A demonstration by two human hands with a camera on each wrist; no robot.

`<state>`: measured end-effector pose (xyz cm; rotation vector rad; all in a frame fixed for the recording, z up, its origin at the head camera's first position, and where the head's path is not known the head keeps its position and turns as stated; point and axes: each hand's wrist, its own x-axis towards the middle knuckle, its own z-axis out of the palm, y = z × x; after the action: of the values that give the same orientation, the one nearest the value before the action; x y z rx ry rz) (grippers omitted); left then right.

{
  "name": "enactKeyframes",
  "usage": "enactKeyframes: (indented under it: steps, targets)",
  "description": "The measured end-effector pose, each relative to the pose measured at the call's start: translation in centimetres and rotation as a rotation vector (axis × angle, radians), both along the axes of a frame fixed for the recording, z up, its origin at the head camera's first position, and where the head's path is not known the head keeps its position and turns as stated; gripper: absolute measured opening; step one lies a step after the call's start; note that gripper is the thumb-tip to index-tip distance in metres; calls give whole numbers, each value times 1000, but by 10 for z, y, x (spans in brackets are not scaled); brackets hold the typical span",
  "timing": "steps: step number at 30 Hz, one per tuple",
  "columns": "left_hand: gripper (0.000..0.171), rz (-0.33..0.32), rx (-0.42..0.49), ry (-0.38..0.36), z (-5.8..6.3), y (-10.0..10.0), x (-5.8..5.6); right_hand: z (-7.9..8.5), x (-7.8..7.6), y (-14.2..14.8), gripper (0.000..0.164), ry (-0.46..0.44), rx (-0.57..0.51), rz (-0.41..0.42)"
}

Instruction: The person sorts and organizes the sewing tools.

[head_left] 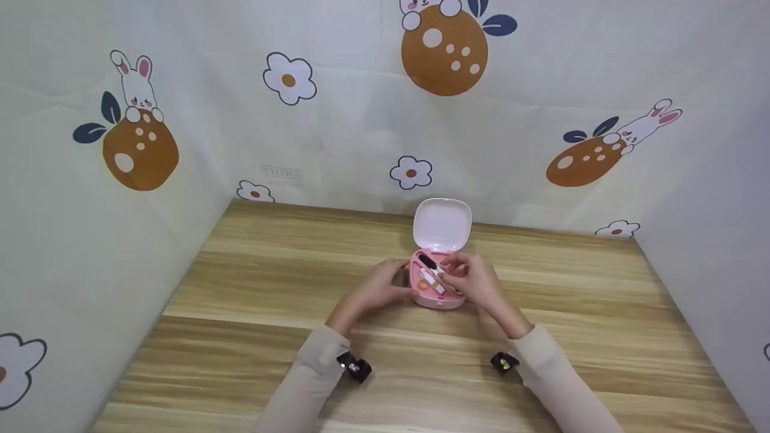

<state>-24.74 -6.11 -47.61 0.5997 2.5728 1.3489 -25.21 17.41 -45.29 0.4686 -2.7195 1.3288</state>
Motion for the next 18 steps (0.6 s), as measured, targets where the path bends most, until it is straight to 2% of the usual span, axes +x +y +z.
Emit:
enactKeyframes:
  steps: [8, 13, 18]
  targets:
    - [72, -8, 8, 1, 1, 0, 1, 3, 7, 9, 16, 8, -19, 1]
    - [69, -11, 0, 27, 1, 0, 1, 4, 12, 17, 17, 35, -29, 13]
    - [70, -8, -8, 23, 1, 0, 1, 6, 16, 25, 17, 19, -44, 6]
